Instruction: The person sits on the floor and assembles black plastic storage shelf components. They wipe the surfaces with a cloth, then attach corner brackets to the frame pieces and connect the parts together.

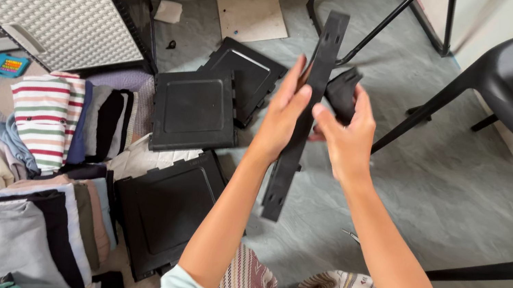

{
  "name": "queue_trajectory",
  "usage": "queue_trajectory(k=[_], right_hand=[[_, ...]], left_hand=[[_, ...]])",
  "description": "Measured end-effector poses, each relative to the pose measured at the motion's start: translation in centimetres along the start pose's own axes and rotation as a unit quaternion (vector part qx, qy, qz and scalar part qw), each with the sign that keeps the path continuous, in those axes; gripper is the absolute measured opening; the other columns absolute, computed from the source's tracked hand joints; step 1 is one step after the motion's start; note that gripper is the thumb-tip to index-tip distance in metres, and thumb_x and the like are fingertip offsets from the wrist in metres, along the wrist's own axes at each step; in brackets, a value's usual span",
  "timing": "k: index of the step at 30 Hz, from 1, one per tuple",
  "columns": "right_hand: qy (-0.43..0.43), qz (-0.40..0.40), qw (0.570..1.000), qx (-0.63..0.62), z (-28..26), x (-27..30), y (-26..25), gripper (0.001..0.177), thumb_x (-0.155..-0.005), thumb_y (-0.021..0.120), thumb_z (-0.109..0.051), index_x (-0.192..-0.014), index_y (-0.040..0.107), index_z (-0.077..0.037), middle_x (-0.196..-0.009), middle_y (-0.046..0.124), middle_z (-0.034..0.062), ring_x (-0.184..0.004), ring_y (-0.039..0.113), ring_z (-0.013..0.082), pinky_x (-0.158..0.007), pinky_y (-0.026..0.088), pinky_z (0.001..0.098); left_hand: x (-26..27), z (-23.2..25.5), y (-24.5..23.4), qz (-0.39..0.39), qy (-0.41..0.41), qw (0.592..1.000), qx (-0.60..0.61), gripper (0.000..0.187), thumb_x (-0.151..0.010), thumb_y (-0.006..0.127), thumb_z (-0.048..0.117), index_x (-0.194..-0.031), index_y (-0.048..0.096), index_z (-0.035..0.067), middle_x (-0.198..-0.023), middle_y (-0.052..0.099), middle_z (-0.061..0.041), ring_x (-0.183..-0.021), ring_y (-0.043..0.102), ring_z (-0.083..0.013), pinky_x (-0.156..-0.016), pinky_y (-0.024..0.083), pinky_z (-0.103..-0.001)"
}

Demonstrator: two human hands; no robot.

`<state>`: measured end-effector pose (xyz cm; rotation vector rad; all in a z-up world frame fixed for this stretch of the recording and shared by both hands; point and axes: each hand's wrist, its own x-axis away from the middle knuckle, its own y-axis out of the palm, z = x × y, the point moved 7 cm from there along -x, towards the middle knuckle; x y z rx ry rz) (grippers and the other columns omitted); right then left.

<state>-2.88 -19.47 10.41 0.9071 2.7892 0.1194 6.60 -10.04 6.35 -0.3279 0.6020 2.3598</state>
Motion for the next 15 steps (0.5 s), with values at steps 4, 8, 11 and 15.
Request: queue_trajectory(k=[4, 8, 11, 15], right_hand=[[0.003, 0.027, 1.000, 0.003, 0.1, -1.3, -0.5, 0.046, -0.094, 0.073, -0.008, -0.135, 0.056, 0.004, -0.094, 0.069, 0.0073, -0.065, 0.065, 0.0112, -0.055, 0.056, 0.0265], [0.010, 0.019, 0.999, -0.028, 1.1, -1.1, -0.4, 0.034, -0.101, 0.067, -0.014, -0.131, 0.062, 0.003, -0.097, 0.068, 0.0034, -0.069, 0.063, 0.0089, -0.058, 0.055, 0.0256], [0.060, -0.011, 0.997, -0.041, 1.6, -0.9, -0.7, 0.035, -0.100, 0.063, -0.015, -0.131, 0.060, 0.001, -0.099, 0.070, 0.0034, -0.070, 0.068, 0.0130, -0.060, 0.058, 0.0288], [0.137, -0.123, 0.982, 0.039, 1.6, 1.2, -2.7, 0.044, -0.093, 0.066, -0.011, -0.135, 0.059, -0.001, -0.099, 0.073, 0.0064, -0.076, 0.073, 0.0159, -0.068, 0.063, 0.0323]], left_hand=[[5.7, 0.7, 1.3, -0.096, 0.004, 0.990, -0.100, 0.078, -0.106, 0.057, 0.022, -0.165, 0.010, 0.000, -0.168, 0.030, -0.017, -0.157, 0.028, -0.0239, -0.127, 0.021, -0.034], [7.0, -0.1, 2.0, -0.072, -0.010, 0.990, -0.120, 0.080, -0.106, 0.052, 0.019, -0.166, 0.002, 0.000, -0.168, 0.029, -0.017, -0.155, 0.031, -0.0243, -0.125, 0.024, -0.033], [5.3, 0.2, 1.1, 0.025, 0.042, 0.996, -0.080, 0.071, -0.108, 0.049, 0.012, -0.166, 0.011, -0.002, -0.174, 0.020, -0.016, -0.161, 0.020, -0.0216, -0.129, 0.016, -0.032], [3.7, -0.6, 0.1, 0.084, 0.016, 0.992, 0.089, 0.071, -0.105, 0.050, 0.009, -0.166, 0.016, -0.002, -0.170, 0.029, -0.016, -0.152, 0.034, -0.0215, -0.124, 0.026, -0.032]])
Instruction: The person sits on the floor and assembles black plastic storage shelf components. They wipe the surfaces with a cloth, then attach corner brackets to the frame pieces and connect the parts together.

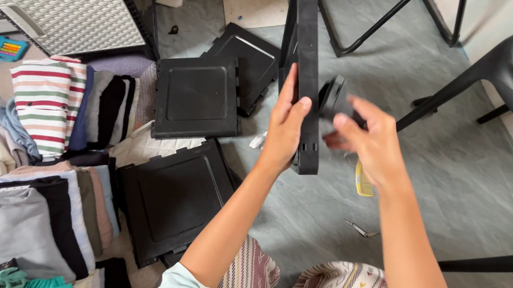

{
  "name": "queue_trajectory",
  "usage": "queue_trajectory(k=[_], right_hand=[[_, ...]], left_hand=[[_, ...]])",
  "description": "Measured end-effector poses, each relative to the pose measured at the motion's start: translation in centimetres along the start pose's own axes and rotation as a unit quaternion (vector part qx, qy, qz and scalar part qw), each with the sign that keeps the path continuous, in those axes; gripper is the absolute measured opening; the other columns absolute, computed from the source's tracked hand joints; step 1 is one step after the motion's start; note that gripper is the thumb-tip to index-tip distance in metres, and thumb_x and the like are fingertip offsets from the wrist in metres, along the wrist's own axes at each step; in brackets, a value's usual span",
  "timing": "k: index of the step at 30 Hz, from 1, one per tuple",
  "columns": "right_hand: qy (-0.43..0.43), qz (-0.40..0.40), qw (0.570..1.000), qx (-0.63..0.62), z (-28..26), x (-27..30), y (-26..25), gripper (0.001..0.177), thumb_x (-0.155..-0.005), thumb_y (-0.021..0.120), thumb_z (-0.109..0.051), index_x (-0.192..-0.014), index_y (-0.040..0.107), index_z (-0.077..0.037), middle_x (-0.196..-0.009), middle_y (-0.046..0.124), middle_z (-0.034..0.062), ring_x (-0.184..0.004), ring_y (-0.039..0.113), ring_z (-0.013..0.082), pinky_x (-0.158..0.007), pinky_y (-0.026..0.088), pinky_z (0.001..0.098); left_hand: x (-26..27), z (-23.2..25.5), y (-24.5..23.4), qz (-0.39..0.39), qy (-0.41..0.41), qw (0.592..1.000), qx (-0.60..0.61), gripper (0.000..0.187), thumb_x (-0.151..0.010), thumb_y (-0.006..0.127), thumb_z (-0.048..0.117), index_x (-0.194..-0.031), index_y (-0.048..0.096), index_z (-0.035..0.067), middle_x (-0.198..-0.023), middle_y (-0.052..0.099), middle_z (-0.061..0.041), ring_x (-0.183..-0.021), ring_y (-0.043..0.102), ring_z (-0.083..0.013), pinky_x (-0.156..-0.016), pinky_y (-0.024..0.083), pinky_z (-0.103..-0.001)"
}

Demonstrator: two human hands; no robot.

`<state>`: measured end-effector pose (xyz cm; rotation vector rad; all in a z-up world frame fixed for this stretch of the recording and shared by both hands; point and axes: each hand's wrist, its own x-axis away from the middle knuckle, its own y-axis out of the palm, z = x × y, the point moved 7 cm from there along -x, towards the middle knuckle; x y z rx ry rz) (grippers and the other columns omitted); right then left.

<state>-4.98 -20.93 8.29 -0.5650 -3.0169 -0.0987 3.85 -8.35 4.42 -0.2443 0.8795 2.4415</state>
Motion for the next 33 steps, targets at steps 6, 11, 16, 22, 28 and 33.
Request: queue_trajectory(k=[6, 11, 16, 22, 28, 33], right_hand=[[-0.012, -0.058, 0.971, 0.231, -0.7, 2.1, -1.1, 0.048, -0.086, 0.077, -0.015, -0.130, 0.066, 0.001, -0.091, 0.074, 0.0092, -0.072, 0.070, 0.0132, -0.067, 0.061, 0.0294], [0.071, -0.057, 0.964, 0.249, -0.1, 2.5, -1.0, 0.049, -0.088, 0.077, -0.018, -0.132, 0.068, 0.000, -0.084, 0.073, 0.0120, -0.067, 0.066, 0.0144, -0.058, 0.051, 0.0311], [-0.001, -0.093, 0.978, 0.184, -0.4, 2.4, 0.4, 0.050, -0.087, 0.078, -0.025, -0.126, 0.069, 0.006, -0.081, 0.070, 0.0071, -0.065, 0.066, 0.0103, -0.061, 0.056, 0.0256], [-0.028, -0.080, 0.968, 0.235, -0.3, 2.4, 0.7, 0.051, -0.086, 0.078, -0.024, -0.126, 0.065, 0.005, -0.073, 0.070, 0.0067, -0.061, 0.068, 0.0090, -0.058, 0.053, 0.0249], [-0.014, -0.067, 0.967, 0.245, -0.6, 3.0, 1.0, 0.039, -0.087, 0.078, -0.024, -0.117, 0.074, 0.001, -0.074, 0.064, 0.0048, -0.057, 0.062, 0.0087, -0.053, 0.049, 0.0253], [-0.023, -0.076, 0.965, 0.249, -1.0, 3.4, 1.4, 0.043, -0.085, 0.079, -0.023, -0.120, 0.073, -0.001, -0.073, 0.068, 0.0024, -0.057, 0.058, 0.0076, -0.053, 0.050, 0.0247]], left_hand=[[-0.8, -0.3, -0.7, 0.050, -0.031, 0.998, 0.006, 0.067, -0.103, 0.053, 0.011, -0.163, 0.025, 0.001, -0.167, 0.035, -0.013, -0.148, 0.039, -0.0192, -0.120, 0.030, -0.030], [-2.4, 0.2, -1.1, 0.061, -0.045, 0.995, -0.058, 0.064, -0.104, 0.055, 0.015, -0.162, 0.030, 0.005, -0.165, 0.038, -0.011, -0.147, 0.041, -0.0179, -0.119, 0.032, -0.030], [-1.9, 1.1, -1.4, 0.043, -0.128, 0.988, -0.078, 0.062, -0.104, 0.052, 0.027, -0.161, 0.033, 0.007, -0.164, 0.038, -0.010, -0.148, 0.038, -0.0197, -0.119, 0.029, -0.032], [0.4, 2.6, -0.6, -0.029, -0.093, 0.994, -0.054, 0.066, -0.109, 0.048, 0.041, -0.160, 0.035, 0.001, -0.168, 0.036, -0.013, -0.156, 0.031, -0.0213, -0.125, 0.025, -0.033], [0.8, 2.2, -1.1, 0.016, -0.054, 0.998, -0.034, 0.064, -0.109, 0.050, 0.039, -0.154, 0.044, -0.005, -0.157, 0.050, -0.017, -0.144, 0.046, -0.0245, -0.120, 0.035, -0.036], [0.8, 2.1, -1.6, 0.019, -0.042, 0.998, -0.047, 0.062, -0.108, 0.052, 0.036, -0.153, 0.045, -0.006, -0.158, 0.049, -0.017, -0.147, 0.044, -0.0239, -0.123, 0.032, -0.035]])
